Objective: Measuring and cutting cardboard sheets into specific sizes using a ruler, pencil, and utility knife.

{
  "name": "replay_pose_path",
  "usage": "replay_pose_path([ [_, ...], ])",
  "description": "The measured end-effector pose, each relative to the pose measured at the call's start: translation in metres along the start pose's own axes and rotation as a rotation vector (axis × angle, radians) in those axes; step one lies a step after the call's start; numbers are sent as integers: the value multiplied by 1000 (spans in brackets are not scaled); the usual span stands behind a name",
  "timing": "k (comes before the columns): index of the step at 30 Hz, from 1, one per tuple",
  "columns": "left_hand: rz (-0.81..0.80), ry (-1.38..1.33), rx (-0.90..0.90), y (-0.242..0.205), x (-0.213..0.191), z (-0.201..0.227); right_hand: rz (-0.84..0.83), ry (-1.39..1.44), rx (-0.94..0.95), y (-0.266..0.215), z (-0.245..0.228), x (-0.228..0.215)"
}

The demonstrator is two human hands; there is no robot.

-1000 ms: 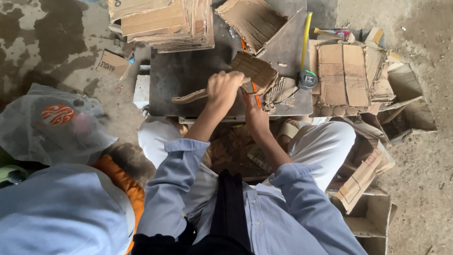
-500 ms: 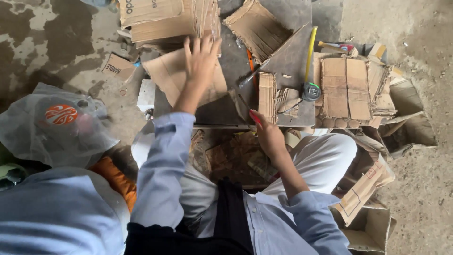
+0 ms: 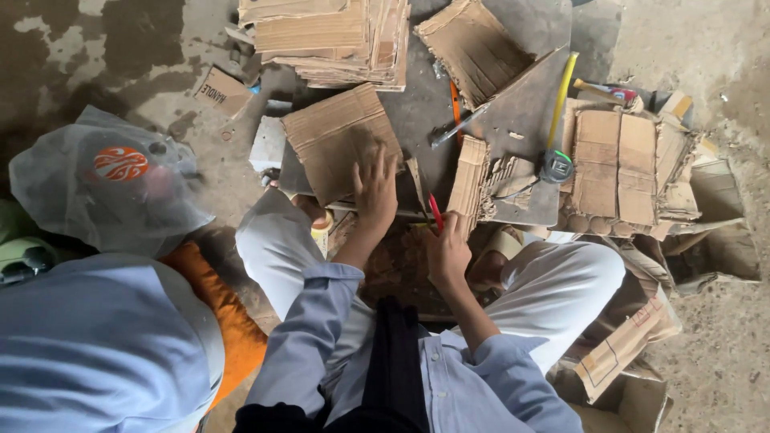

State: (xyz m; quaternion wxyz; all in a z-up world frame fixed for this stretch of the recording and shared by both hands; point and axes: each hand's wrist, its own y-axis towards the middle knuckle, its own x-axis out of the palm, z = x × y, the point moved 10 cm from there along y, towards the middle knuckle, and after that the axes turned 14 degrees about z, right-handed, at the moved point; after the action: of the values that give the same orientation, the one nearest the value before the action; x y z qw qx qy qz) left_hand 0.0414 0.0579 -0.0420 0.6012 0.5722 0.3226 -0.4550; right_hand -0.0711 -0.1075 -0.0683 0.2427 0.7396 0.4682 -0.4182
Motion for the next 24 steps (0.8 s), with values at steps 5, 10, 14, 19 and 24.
replay_pose_path([
  [5, -201, 28, 101, -22, 36, 0, 133, -106, -202, 4, 10, 13],
  [10, -276, -4, 93, -23, 53, -8, 473, -203, -405, 37, 20, 6],
  [14, -276, -28, 97, -25, 50, -7, 732, -351, -521, 83, -12, -32],
  [19, -227, -18, 120, -21, 66, -10, 758, -274, -650, 134, -69, -65],
  [24, -259, 42, 141, -24, 67, -10, 728, -219, -645, 150, -84, -71],
])
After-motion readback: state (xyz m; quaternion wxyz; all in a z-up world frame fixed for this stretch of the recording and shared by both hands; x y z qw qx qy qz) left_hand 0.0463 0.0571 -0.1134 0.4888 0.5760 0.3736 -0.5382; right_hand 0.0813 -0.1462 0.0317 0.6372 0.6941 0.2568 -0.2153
